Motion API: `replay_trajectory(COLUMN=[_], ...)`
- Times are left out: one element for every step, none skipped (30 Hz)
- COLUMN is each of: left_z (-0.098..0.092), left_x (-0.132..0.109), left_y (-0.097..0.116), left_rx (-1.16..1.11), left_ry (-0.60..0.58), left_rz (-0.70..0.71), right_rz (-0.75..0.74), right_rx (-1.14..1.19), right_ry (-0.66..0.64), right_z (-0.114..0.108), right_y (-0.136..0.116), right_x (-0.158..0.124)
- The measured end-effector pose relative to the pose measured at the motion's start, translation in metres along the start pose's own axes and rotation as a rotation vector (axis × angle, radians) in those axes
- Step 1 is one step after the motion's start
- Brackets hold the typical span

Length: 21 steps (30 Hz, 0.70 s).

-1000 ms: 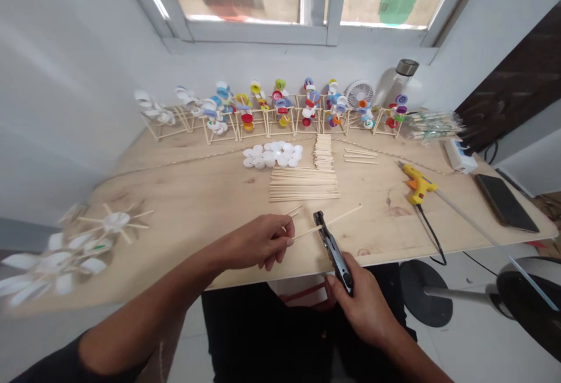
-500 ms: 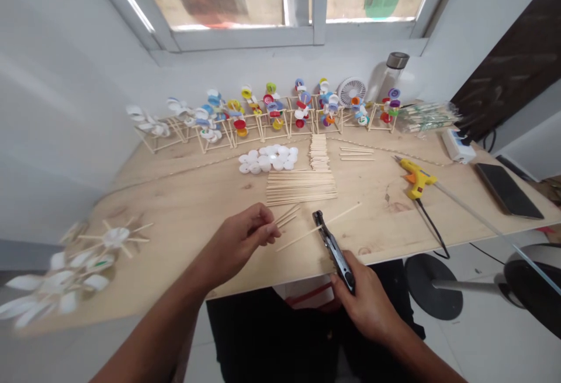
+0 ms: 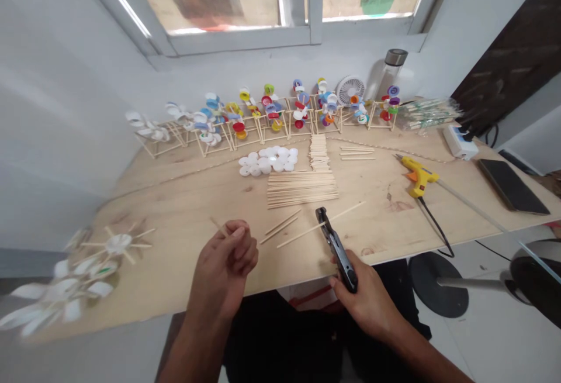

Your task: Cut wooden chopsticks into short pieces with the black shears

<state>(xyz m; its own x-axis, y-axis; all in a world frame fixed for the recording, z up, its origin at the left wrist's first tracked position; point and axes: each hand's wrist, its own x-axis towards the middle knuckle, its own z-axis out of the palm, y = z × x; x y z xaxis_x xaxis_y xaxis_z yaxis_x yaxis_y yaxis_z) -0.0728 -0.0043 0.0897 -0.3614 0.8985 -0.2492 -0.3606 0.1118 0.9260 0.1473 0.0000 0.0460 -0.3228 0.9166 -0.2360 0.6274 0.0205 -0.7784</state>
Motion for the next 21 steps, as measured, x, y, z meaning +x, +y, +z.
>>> replay_trajectory(left_z=[0.001,0.002,0.004,0.005,0.007,0.01,0.013,0.016,0.02,0.024,0.028,0.032,0.035,0.038,0.04,0.041,0.042,0.042,0.042,0.041,0.04], left_x=[-0.003,-0.005,-0.008,-0.011,-0.013,-0.014,-0.014,-0.013,-0.011,-0.009,-0.006,-0.003,0.0,0.003,0.005,0.008,0.01,0.011,0.013,0.015,0.017], left_y=[-0.002,-0.003,-0.004,-0.005,-0.005,-0.005,-0.005,-0.006,-0.007,-0.009,-0.012,-0.014,-0.017,-0.021,-0.024,-0.027,-0.029,-0.032,-0.034,-0.035,-0.037], left_rx=[0.091,0.219,0.378,0.557,0.731,0.893,1.036,1.154,1.254,1.344,1.421,1.484,1.539,1.584,1.624,1.657,1.684,1.703,1.716,1.721,1.718], left_ry=[0.03,0.058,0.087,0.107,0.109,0.087,0.041,-0.021,-0.086,-0.146,-0.186,-0.209,-0.225,-0.24,-0.256,-0.27,-0.277,-0.281,-0.278,-0.275,-0.274], left_rz=[0.031,0.093,0.192,0.317,0.464,0.62,0.769,0.902,1.005,1.073,1.103,1.109,1.1,1.084,1.065,1.045,1.025,1.007,0.989,0.975,0.966], right_rz=[0.001,0.001,-0.002,-0.008,-0.017,-0.029,-0.044,-0.06,-0.075,-0.089,-0.1,-0.112,-0.123,-0.134,-0.144,-0.152,-0.158,-0.162,-0.163,-0.164,-0.163], right_rx=[0.006,0.013,0.019,0.025,0.034,0.042,0.045,0.042,0.034,0.018,-0.004,-0.029,-0.053,-0.074,-0.091,-0.107,-0.122,-0.14,-0.16,-0.182,-0.202], right_ry=[0.002,0.004,0.008,0.011,0.014,0.015,0.017,0.02,0.023,0.028,0.036,0.044,0.05,0.053,0.053,0.05,0.048,0.049,0.053,0.059,0.068], right_z=[0.0,0.0,0.0,0.001,0.002,0.002,0.003,0.004,0.004,0.005,0.005,0.005,0.005,0.005,0.005,0.005,0.005,0.005,0.006,0.006,0.006], right_y=[0.0,0.0,0.0,0.001,0.001,0.001,0.001,0.001,0.001,0.001,0.001,0.0,0.0,-0.001,-0.001,-0.002,-0.002,-0.002,-0.001,-0.001,0.0], right_x=[0.0,0.0,0.0,0.0,0.0,0.001,0.001,0.002,0.002,0.003,0.004,0.005,0.005,0.006,0.007,0.008,0.009,0.01,0.011,0.012,0.014])
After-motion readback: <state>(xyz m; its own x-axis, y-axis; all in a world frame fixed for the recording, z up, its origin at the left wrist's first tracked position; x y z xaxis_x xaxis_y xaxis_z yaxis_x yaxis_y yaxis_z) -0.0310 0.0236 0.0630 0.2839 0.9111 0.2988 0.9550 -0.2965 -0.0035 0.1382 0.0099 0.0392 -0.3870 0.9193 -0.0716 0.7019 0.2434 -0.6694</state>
